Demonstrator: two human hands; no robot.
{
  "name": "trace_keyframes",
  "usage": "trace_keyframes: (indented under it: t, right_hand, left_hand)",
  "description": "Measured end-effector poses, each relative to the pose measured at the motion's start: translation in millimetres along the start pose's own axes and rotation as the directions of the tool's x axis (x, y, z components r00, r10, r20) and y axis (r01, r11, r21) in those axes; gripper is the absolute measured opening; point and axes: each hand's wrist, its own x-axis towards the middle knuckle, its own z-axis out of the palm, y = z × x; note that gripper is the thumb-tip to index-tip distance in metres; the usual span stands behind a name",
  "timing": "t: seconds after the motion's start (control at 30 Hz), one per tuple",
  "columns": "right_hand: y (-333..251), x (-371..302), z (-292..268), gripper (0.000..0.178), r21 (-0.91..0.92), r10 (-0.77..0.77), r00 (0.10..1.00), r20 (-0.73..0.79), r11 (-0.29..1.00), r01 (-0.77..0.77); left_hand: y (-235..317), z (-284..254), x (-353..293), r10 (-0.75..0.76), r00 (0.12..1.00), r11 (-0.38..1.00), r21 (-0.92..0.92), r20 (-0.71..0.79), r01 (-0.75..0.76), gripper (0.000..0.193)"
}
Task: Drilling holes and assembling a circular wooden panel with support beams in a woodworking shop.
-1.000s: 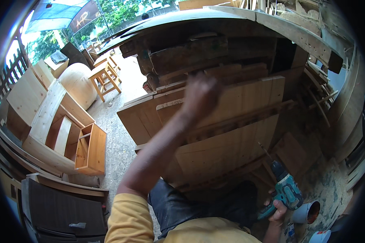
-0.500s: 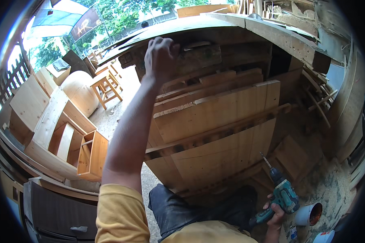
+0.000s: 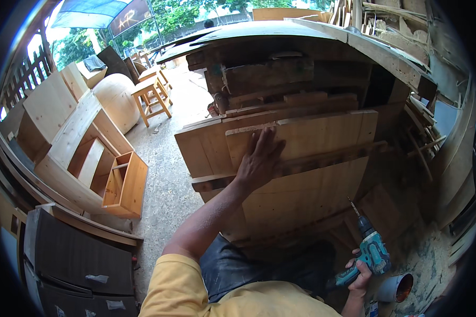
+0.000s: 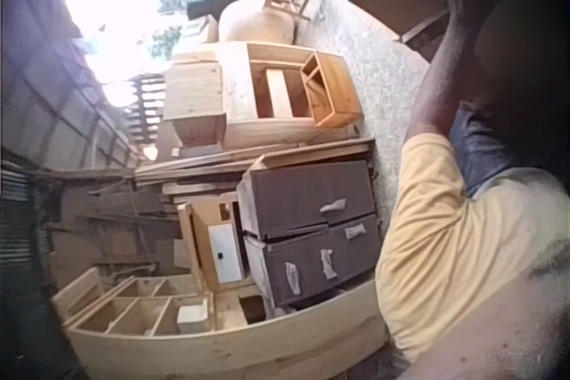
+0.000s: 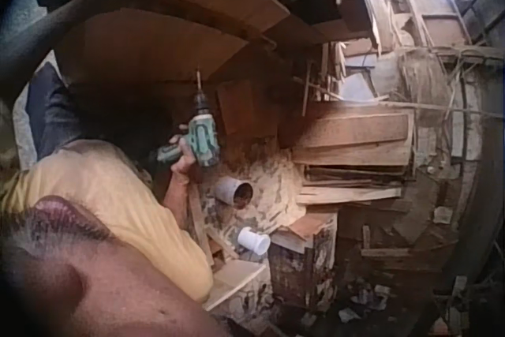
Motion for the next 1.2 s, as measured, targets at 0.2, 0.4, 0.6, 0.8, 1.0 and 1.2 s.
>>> trace_keyframes:
  t: [0.2, 0.4, 0.6, 0.8, 1.0, 1.2]
  right_hand:
    - [2, -13, -3, 0.055, -0.001, -0.001, 1.000, -0.013, 1.000, 0.001]
    - [-8, -21, 11, 0.053, -0.022, -0.013, 0.999, -0.031, 1.000, 0.012]
    - [-13, -25, 11, 0.054, -0.044, -0.054, 0.998, -0.024, 0.998, 0.053]
    - [-9, -26, 13, 0.053, -0.051, -0.053, 0.998, -0.029, 0.997, 0.051]
    - [-12, -28, 17, 0.055, -0.019, -0.068, 0.997, -0.034, 0.998, 0.067]
    - [-22, -29, 29, 0.055, -0.062, -0.091, 0.996, 0.010, 0.994, 0.092]
  left_hand:
    - [26, 23, -36, 0.033, 0.987, 0.991, -0.130, 0.158, -0.013, 0.069]
    - [24, 5, -29, 0.097, 0.985, 0.995, 0.018, 0.143, -0.100, 0.065]
    - [-43, -30, 40, -0.257, 0.958, 0.965, 0.014, -0.129, 0.261, 0.059]
    - [-36, -40, 56, -0.372, 0.920, 0.925, 0.134, 0.123, 0.356, 0.058]
    - [-24, -66, 46, -0.286, 0.924, 0.958, 0.098, 0.253, 0.269, 0.058]
    - [-48, -91, 16, -0.301, 0.927, 0.951, 0.143, 0.222, 0.274, 0.059]
